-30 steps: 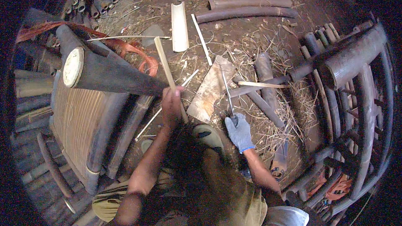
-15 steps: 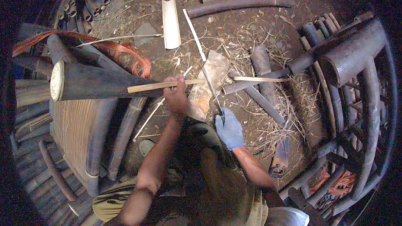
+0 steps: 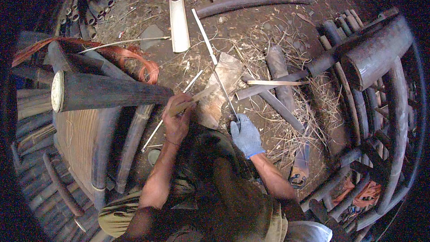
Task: The person constructs a bamboo chair by hand, threading copper wire through the frame joints and using a machete to split and shave bamboo strips into thin fasteners.
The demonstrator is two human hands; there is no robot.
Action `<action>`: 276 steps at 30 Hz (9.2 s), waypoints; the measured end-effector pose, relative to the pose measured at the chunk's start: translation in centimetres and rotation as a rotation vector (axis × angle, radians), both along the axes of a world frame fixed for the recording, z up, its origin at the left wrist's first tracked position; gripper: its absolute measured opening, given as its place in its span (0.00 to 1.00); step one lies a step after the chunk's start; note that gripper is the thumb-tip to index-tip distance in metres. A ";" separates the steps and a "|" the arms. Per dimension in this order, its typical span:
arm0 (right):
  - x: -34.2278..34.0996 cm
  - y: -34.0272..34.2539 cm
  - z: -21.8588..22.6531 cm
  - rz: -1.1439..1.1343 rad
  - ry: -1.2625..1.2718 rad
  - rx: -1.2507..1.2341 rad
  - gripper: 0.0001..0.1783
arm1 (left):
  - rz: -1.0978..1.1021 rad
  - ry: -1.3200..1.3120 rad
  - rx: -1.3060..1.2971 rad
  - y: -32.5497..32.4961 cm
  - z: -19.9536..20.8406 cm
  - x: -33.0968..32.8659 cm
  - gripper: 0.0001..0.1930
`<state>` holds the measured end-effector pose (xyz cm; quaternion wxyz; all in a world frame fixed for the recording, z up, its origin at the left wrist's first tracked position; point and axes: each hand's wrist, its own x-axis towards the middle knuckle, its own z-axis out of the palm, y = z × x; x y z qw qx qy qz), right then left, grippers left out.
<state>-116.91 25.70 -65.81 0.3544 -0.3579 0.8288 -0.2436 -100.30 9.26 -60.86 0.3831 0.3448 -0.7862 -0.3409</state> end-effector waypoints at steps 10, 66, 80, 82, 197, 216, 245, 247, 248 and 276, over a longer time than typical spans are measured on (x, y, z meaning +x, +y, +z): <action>-0.7 -2.4 0.8 0.063 0.156 -0.200 0.18 | 0.095 0.042 0.166 -1.2 -0.2 -0.2 0.05; 0.7 -2.1 13.4 0.422 0.235 -0.404 0.24 | 0.022 0.070 1.034 11.5 7.0 5.8 0.15; -0.3 -3.3 9.9 0.417 0.414 -0.340 0.29 | 0.134 -0.163 0.728 14.0 9.5 6.8 0.15; -7.3 -4.7 9.1 0.391 0.609 -0.136 0.29 | 0.054 -0.124 0.483 17.8 6.6 9.3 0.14; 44.1 -35.6 22.4 0.543 -0.204 -0.768 0.39 | 0.694 -0.531 -0.373 -31.8 18.3 46.4 0.15; 43.6 -35.6 23.3 0.638 -0.225 -0.754 0.42 | 0.735 -0.428 -0.453 -31.5 18.5 46.5 0.12; 41.5 -34.3 25.7 0.445 -0.701 -0.599 0.42 | 0.999 -0.477 -0.528 -33.9 18.2 45.7 0.12; 41.9 -34.2 25.4 0.438 -0.984 -0.469 0.44 | 1.105 -0.516 -0.538 -34.8 18.4 46.2 0.13; 41.8 -34.6 24.7 0.413 -1.108 -0.428 0.45 | 1.098 -0.512 -0.522 -34.9 18.6 45.6 0.14; 35.7 -36.9 27.4 0.933 0.483 -0.890 0.23 | 1.202 -0.632 -0.399 -25.5 11.8 52.8 0.46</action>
